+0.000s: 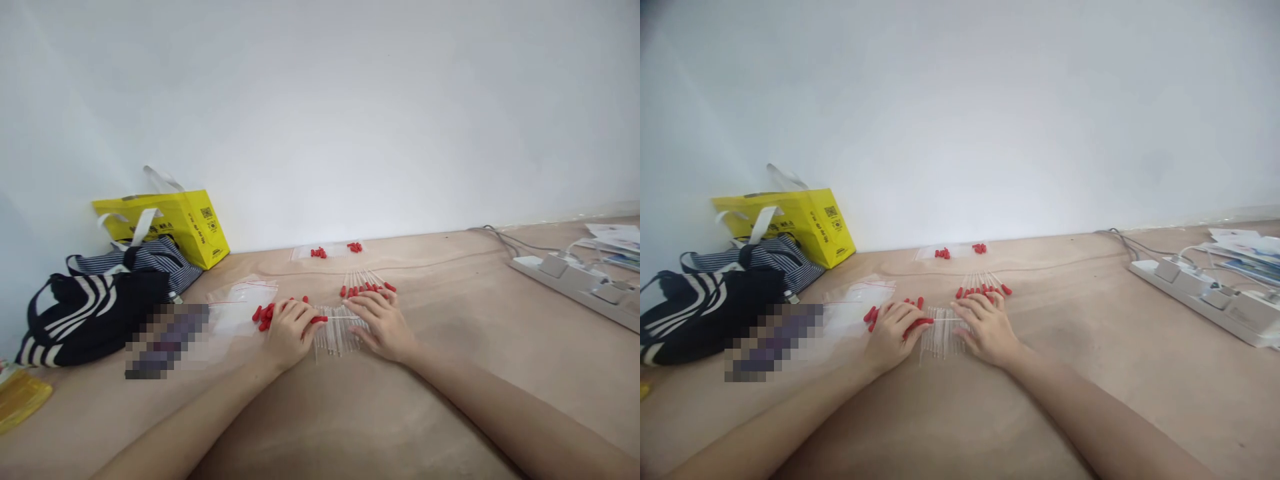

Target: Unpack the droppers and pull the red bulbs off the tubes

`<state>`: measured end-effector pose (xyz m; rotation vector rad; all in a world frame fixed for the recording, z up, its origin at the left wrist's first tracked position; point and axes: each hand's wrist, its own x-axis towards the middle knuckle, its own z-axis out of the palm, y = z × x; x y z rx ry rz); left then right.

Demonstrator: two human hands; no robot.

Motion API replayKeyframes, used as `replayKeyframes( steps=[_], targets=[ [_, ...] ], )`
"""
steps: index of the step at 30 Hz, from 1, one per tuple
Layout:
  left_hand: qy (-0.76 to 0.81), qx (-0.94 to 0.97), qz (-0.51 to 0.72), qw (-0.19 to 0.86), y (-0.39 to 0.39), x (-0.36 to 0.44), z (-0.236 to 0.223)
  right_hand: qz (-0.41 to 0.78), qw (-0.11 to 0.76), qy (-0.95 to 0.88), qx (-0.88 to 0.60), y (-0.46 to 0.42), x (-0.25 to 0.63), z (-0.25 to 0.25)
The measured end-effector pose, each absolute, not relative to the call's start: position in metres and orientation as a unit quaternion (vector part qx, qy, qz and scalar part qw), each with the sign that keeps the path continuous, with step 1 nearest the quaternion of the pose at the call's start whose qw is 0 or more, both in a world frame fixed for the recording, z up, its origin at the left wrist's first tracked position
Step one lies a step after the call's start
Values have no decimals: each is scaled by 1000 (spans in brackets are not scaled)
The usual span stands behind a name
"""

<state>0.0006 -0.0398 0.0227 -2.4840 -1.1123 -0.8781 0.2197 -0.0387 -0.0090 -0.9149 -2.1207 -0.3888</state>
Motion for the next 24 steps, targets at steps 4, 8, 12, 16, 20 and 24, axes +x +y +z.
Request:
replayKeyframes(
  steps=[4, 8, 12, 16, 20, 24],
  targets=[
    [-348, -849, -361, 164, -45, -1, 8, -161, 388, -852, -313, -44, 205, -12],
    [-328, -856, -366, 157, -44, 5, 5, -179, 407, -842, -304, -42, 201, -16],
    [-314, -866, -361, 144, -41, 7, 4, -190, 411, -840, -300, -41, 200, -20],
    [-307, -862, -370, 158, -41, 5, 1, -200, 409, -837, -303, -43, 199, -19],
    [-297, -861, -366, 192, -44, 4, 1, -202, 422, -834, -294, -47, 199, -15],
    [-290, -863, -360, 206, -47, 0, 4, -193, 429, -835, -286, -49, 202, -15]
  ],
)
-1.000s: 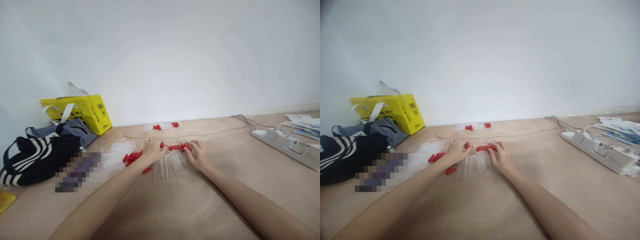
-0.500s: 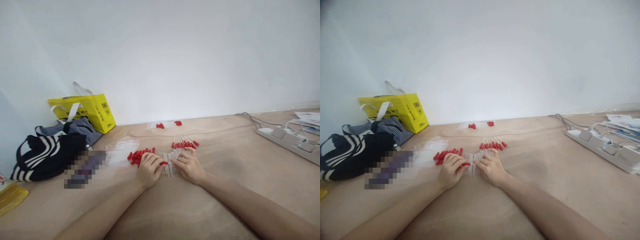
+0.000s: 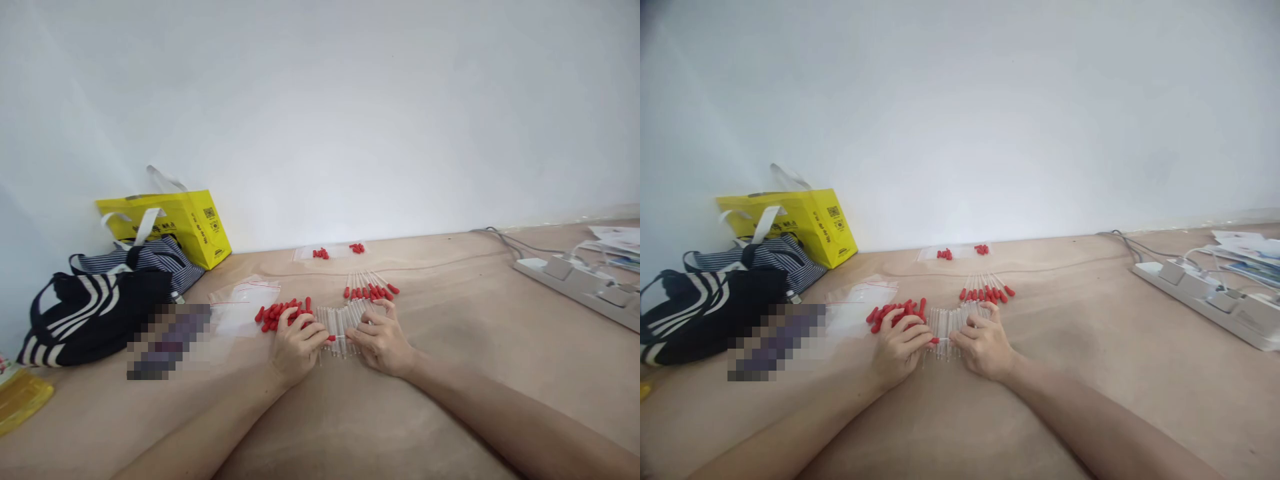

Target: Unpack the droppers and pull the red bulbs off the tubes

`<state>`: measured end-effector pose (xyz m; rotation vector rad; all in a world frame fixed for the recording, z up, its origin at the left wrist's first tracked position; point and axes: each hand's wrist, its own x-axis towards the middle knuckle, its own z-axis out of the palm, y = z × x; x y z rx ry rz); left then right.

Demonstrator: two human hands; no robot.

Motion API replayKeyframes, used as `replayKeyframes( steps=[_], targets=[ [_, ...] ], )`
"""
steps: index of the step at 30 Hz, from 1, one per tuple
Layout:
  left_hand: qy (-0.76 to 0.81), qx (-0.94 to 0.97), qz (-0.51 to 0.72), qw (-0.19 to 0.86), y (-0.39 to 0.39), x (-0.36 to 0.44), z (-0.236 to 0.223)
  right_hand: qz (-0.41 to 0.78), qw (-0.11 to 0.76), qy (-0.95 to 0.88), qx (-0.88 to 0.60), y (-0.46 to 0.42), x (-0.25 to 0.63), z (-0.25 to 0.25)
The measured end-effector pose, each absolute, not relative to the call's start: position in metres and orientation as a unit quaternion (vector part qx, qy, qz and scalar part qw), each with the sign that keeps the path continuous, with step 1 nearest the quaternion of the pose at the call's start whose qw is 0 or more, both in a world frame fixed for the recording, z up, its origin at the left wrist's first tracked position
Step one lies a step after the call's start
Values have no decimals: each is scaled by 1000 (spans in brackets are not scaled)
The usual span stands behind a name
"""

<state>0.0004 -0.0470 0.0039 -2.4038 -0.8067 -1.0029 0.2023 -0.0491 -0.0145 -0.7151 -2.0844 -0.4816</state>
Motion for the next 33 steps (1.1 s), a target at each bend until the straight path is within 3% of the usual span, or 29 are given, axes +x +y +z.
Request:
replayKeyframes(
  steps=[7, 16, 20, 33],
  targets=[
    [-327, -838, -380, 218, -47, -14, 7, -168, 431, -810, -360, -41, 217, -21],
    [-547, -716, -430, 59, -12, -55, 19, -37, 434, -804, -405, -25, 209, -32],
    [-613, -652, -446, -12, 1, -79, 18, -30, 453, -804, -384, -26, 201, -32],
    [-685, -626, -371, -43, -2, -79, 15, -59, 381, -835, -393, -33, 184, -28]
  ],
)
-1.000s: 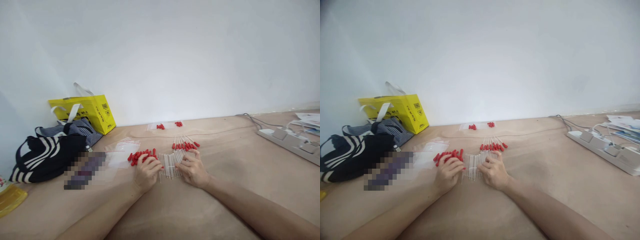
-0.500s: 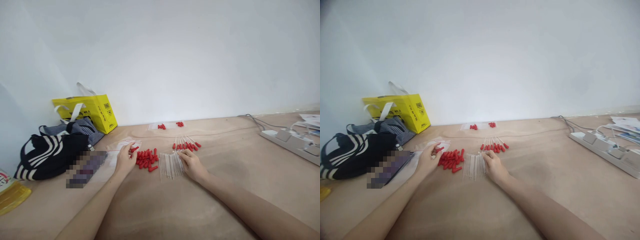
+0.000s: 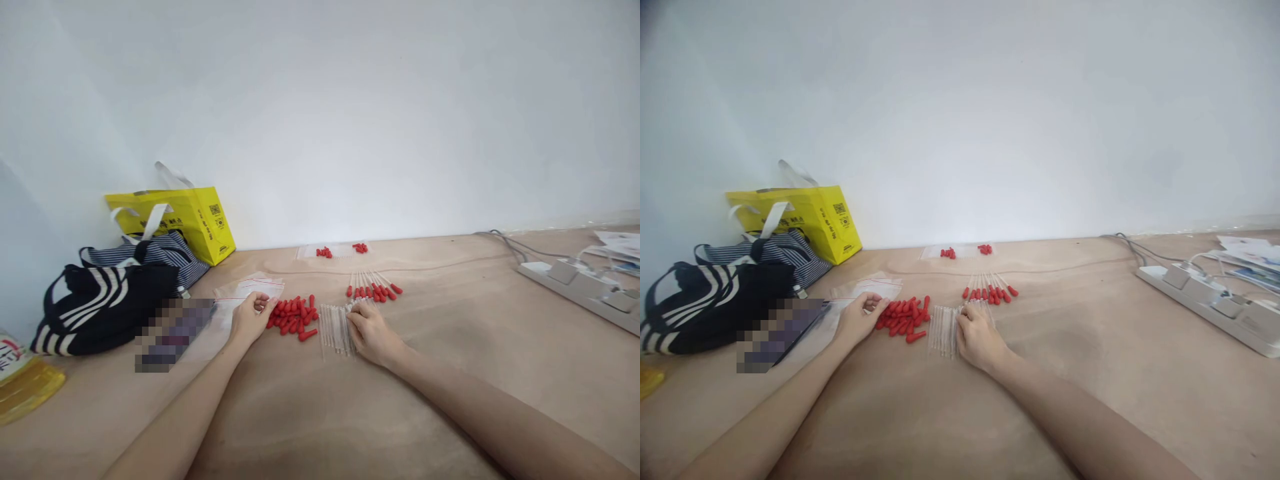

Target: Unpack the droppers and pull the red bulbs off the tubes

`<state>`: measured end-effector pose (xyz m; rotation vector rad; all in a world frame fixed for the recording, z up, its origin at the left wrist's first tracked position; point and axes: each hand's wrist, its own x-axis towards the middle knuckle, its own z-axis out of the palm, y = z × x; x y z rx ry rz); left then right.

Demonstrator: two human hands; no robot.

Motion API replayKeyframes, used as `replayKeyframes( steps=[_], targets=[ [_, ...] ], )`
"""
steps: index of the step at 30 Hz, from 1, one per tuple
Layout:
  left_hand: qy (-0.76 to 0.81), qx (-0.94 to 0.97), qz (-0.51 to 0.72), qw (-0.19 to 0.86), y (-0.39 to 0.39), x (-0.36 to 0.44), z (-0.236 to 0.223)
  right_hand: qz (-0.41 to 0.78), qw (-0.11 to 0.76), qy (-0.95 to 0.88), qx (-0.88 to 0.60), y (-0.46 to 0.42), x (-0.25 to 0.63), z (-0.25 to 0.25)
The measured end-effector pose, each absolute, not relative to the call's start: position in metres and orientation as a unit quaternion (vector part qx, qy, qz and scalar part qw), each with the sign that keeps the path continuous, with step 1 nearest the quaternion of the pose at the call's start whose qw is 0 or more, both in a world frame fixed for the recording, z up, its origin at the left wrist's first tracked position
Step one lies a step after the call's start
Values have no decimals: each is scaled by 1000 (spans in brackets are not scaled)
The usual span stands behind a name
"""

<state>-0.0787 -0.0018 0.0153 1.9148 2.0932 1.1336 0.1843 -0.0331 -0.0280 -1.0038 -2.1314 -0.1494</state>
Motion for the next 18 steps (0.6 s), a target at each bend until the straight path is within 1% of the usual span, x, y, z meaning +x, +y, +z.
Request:
replayKeyframes(
  steps=[4, 8, 10, 13, 14, 16, 18],
  targets=[
    [688, 617, 380, 33, 0, -82, 14, -55, 388, -831, -394, -37, 185, -22],
    [690, 613, 385, 13, 2, -89, 15, -56, 441, -794, -415, -31, 196, -20],
    [684, 614, 395, -14, 1, -87, 18, -63, 461, -772, -433, -25, 205, -19],
    [632, 665, 394, -58, 0, -68, 25, -87, 466, -745, -469, -18, 222, -17],
    [608, 696, 377, -56, 0, -56, 27, -98, 464, -737, -482, -17, 226, -15],
    [594, 748, 296, 8, 7, -27, 29, -121, 458, -723, -504, -16, 233, -14],
    [590, 764, 256, 55, 20, 6, 28, -139, 451, -714, -517, -17, 238, -13]
  ],
)
